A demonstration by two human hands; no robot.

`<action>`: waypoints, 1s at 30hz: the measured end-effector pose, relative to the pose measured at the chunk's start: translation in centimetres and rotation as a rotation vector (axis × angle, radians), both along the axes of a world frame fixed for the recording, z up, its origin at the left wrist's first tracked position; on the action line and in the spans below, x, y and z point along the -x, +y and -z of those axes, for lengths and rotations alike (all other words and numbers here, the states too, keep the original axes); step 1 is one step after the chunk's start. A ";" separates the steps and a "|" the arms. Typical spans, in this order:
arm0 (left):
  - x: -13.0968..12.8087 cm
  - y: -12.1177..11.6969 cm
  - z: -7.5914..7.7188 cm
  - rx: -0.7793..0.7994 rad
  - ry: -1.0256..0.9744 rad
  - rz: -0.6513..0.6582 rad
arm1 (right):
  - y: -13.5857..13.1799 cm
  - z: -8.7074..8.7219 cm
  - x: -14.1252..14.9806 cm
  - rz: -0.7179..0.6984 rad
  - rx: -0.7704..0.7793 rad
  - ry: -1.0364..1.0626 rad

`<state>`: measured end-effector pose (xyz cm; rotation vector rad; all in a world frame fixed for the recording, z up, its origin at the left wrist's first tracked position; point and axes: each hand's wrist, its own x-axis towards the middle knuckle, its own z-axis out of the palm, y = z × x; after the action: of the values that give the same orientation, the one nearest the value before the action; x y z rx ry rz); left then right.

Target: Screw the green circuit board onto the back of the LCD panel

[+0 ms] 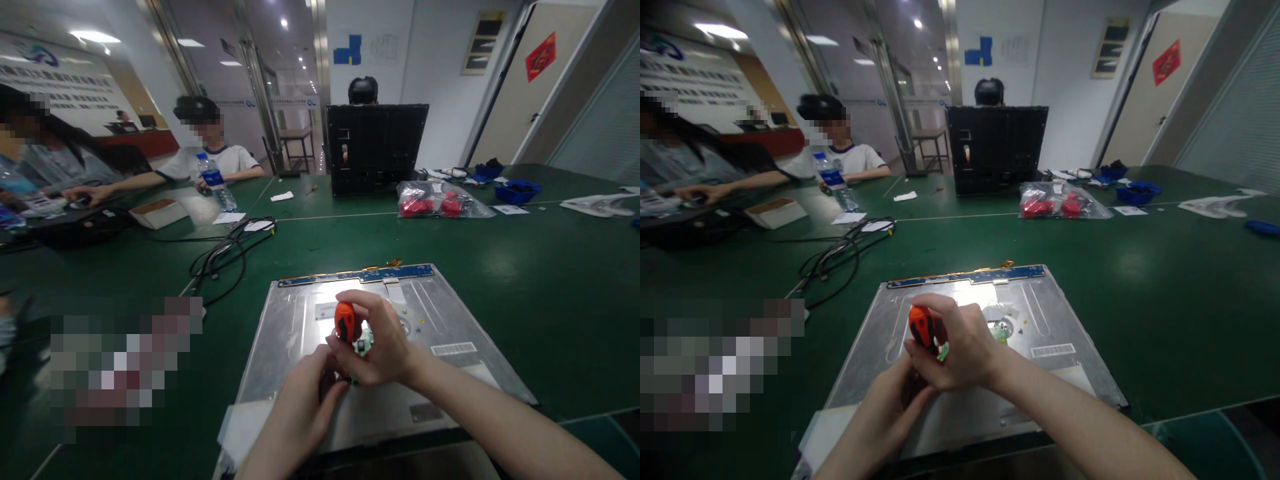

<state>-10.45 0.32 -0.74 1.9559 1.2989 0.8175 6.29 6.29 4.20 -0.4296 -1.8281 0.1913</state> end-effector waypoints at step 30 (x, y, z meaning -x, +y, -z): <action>0.1 -0.3 0.2 0.098 0.041 -0.049 | 0.0 0.3 0.2 0.060 -0.024 -0.081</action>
<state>-10.58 0.03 -0.95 1.8791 1.3895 0.7266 6.11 6.32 3.88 -0.4808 -1.8927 0.1121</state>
